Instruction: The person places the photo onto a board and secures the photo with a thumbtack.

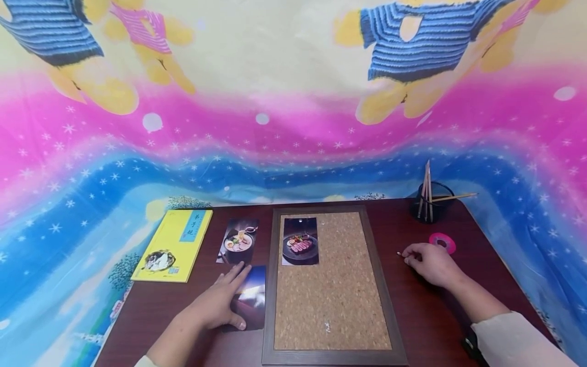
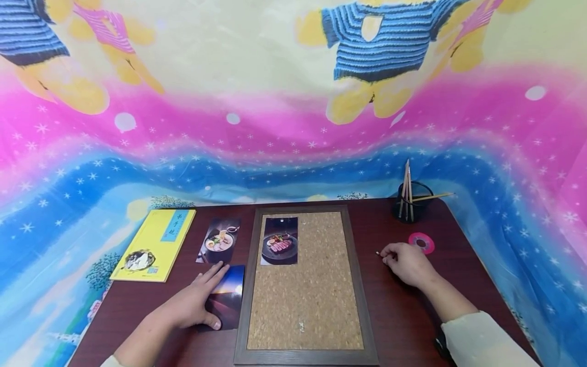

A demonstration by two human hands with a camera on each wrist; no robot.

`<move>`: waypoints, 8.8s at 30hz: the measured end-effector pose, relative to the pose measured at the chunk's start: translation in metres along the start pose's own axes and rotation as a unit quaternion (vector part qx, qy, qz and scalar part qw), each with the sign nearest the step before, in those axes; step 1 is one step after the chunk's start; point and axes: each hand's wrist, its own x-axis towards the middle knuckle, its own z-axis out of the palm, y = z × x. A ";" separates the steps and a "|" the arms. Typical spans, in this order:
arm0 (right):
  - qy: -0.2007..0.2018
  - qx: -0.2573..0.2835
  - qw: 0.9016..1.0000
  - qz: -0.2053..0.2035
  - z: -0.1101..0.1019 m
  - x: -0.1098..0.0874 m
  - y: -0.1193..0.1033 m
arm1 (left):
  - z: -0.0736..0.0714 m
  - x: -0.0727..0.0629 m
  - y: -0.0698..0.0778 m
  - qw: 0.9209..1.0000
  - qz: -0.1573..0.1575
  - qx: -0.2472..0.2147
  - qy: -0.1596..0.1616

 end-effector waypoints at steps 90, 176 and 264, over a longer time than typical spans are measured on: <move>0.040 0.155 0.986 0.051 -0.003 0.034 -0.036 | -0.028 0.090 0.058 0.996 0.054 0.024 0.072; 0.012 0.257 0.965 0.041 0.014 0.116 -0.090 | 0.022 0.227 0.163 0.992 0.098 0.073 -0.014; -0.119 0.076 0.990 0.023 0.030 0.188 -0.119 | 0.024 0.229 0.164 0.993 0.048 0.069 -0.080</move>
